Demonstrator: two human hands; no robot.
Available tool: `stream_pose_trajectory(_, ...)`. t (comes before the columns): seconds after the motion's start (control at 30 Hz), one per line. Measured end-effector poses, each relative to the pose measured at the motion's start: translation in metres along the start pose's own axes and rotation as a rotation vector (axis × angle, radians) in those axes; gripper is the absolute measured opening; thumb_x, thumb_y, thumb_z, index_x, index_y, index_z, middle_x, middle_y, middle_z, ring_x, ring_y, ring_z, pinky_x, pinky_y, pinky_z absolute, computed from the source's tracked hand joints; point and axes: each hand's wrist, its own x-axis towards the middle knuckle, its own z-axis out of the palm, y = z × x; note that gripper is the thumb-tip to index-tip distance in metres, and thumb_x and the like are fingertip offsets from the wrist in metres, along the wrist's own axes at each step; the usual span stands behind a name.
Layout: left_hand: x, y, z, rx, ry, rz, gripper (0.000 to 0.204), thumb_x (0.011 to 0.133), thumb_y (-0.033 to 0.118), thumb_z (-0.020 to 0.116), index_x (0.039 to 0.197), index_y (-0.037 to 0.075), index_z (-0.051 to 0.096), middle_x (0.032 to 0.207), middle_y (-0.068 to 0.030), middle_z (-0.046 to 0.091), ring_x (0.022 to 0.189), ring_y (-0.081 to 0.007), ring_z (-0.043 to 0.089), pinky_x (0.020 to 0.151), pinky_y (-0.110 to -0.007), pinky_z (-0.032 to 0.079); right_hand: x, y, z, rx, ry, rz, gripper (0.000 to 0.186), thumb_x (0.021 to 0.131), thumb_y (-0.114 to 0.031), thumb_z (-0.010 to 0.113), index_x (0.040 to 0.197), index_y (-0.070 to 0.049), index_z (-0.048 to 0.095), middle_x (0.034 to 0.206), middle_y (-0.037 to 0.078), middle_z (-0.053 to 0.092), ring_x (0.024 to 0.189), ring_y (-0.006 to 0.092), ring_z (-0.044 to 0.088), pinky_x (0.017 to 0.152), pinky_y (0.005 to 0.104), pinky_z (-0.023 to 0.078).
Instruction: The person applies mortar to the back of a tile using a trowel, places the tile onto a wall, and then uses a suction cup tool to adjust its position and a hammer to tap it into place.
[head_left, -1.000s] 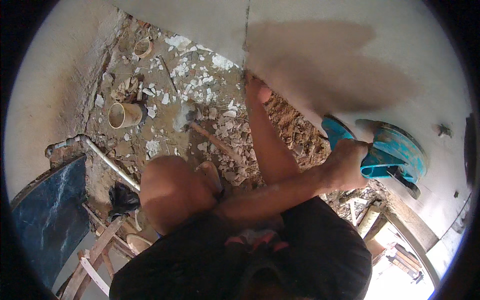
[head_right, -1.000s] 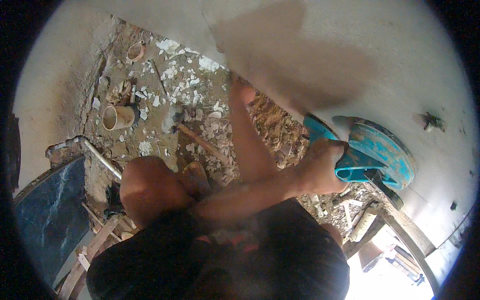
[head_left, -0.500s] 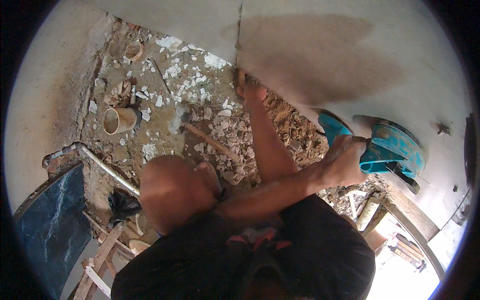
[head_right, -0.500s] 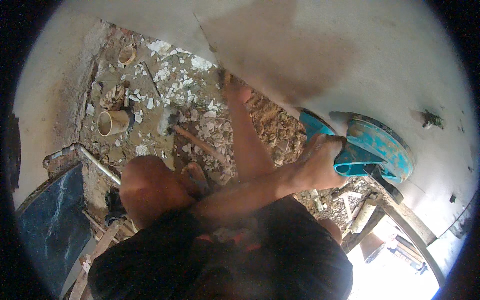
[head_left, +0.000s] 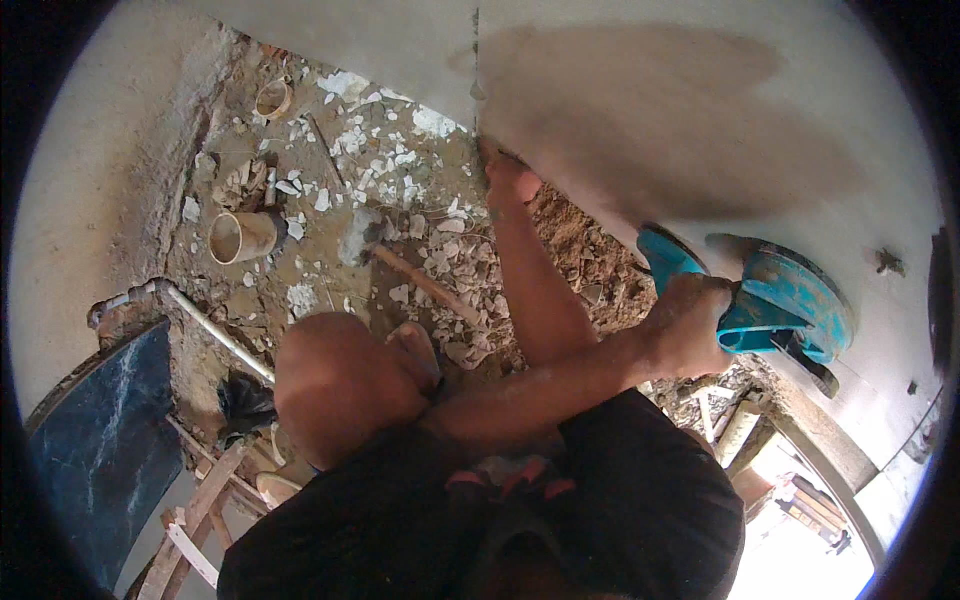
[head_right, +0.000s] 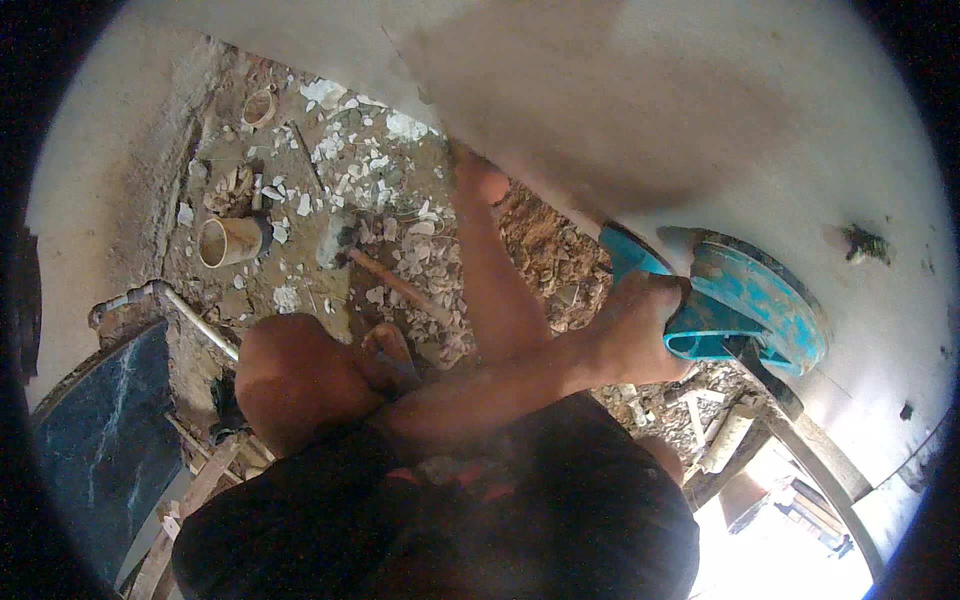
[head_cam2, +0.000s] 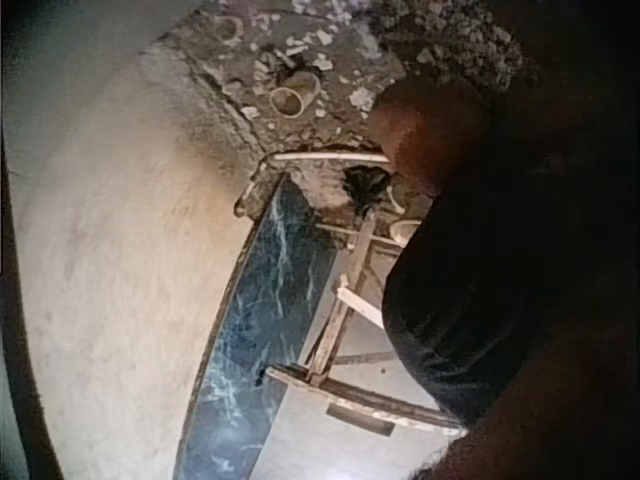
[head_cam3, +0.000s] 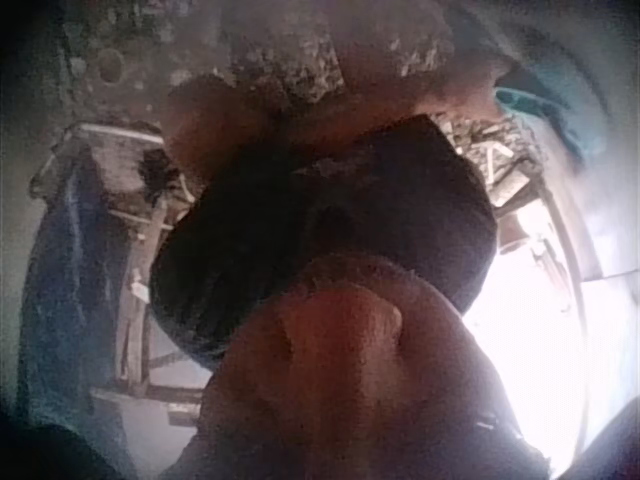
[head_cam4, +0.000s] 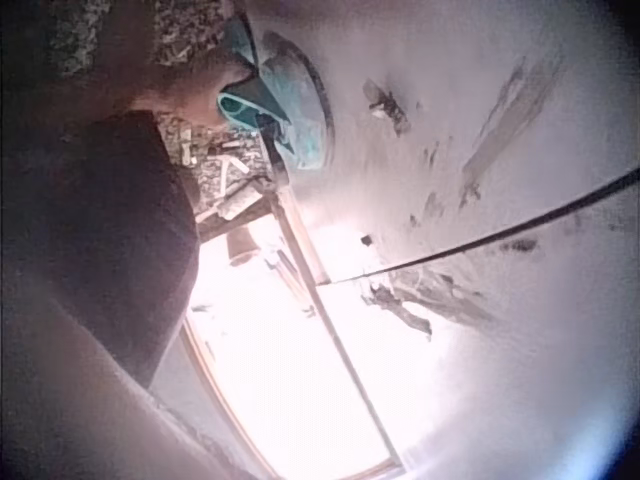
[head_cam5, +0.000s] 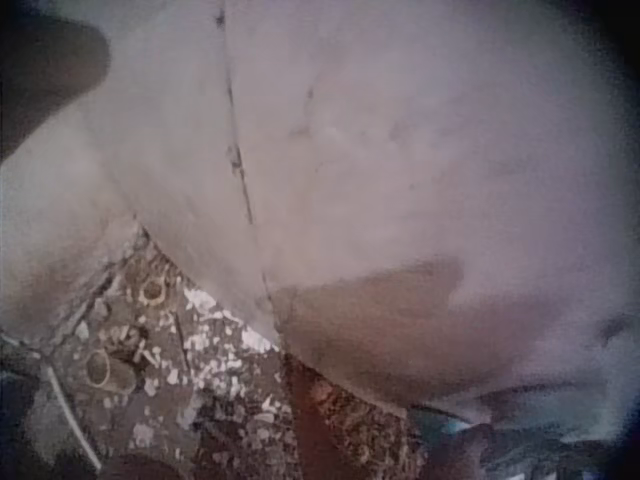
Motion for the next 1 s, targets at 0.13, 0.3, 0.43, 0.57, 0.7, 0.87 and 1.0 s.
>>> stream_pose_trajectory(0.13,0.001,0.009,0.01,-0.039,0.019,0.043,0.023,0.061,0.01,0.072,0.081,0.002,0.064,0.079,-0.0185,0.066,0.078,-0.0374,0.065,0.072,-0.042,0.051,0.015,0.02,-0.017,0.271,-0.078,-0.019,0.055,0.084,-0.041,0.066,0.129,-0.013,0.055,0.126,0.005,0.061,0.107,0.021,0.062,0.079,0.0355,0.055)
stream_pose_trajectory(0.3,0.001,-0.004,-0.002,0.021,0.092,0.04,0.021,0.062,0.01,0.072,0.081,0.004,0.064,0.08,-0.0175,0.066,0.079,-0.0367,0.065,0.072,-0.043,0.05,-0.06,-0.055,-0.042,1.03,-0.369,0.51,0.034,0.091,-0.009,0.057,0.125,-0.014,0.052,0.121,0.003,0.058,0.109,0.0216,0.058,0.076,0.0363,0.059)
stream_pose_trajectory(0.43,0.001,0.001,0.003,0.012,0.127,0.107,0.021,0.062,0.01,0.071,0.082,0.006,0.065,0.079,-0.0165,0.066,0.078,-0.0365,0.065,0.071,-0.043,0.05,-0.055,-0.044,-0.045,1.25,-0.484,0.738,0.032,0.094,-0.014,0.054,0.126,-0.012,0.052,0.123,0.004,0.058,0.112,0.0219,0.058,0.083,0.0377,0.058)
stream_pose_trajectory(0.57,0.001,0.005,0.001,0.037,0.038,0.038,0.021,0.062,0.01,0.071,0.081,0.004,0.065,0.077,-0.017,0.066,0.076,-0.0359,0.065,0.068,-0.042,0.05,-0.035,-0.02,-0.024,1.23,-0.426,0.54,0.033,0.095,-0.019,0.053,0.127,-0.01,0.053,0.122,0.006,0.059,0.111,0.0211,0.058,0.087,0.0363,0.056)
stream_pose_trajectory(0.7,0.001,0.002,-0.004,-0.004,0.044,0.027,0.021,0.061,0.01,0.072,0.079,0.002,0.064,0.076,-0.0178,0.065,0.072,-0.0356,0.065,0.066,-0.041,0.05,-0.021,0.002,0.006,1.182,-0.381,0.407,0.035,0.096,-0.024,0.052,0.127,-0.009,0.054,0.122,0.007,0.06,0.11,0.0203,0.059,0.09,0.035,0.054)
stream_pose_trajectory(0.87,0.005,0.009,0.002,-0.024,-0.01,0.055,0.026,0.058,0.011,0.072,0.08,-0.001,0.065,0.08,-0.0211,0.065,0.077,-0.0385,0.065,0.073,-0.043,0.05,0.019,0.046,0.042,1.096,-0.213,0.188,0.039,0.097,-0.03,0.051,0.128,-0.007,0.055,0.121,0.009,0.062,0.109,0.0193,0.06,0.094,0.0333,0.052)
stream_pose_trajectory(1.0,0.002,0.002,0.005,-0.057,0.01,0.085,0.029,0.057,0.012,0.073,0.081,-0.002,0.065,0.081,-0.0218,0.066,0.08,-0.0395,0.065,0.076,-0.044,0.051,0.032,0.069,0.06,0.902,-0.103,-0.06,0.043,0.097,-0.037,0.049,0.128,-0.008,0.057,0.123,0.011,0.061,0.113,0.0213,0.058,0.1,0.0338,0.048)
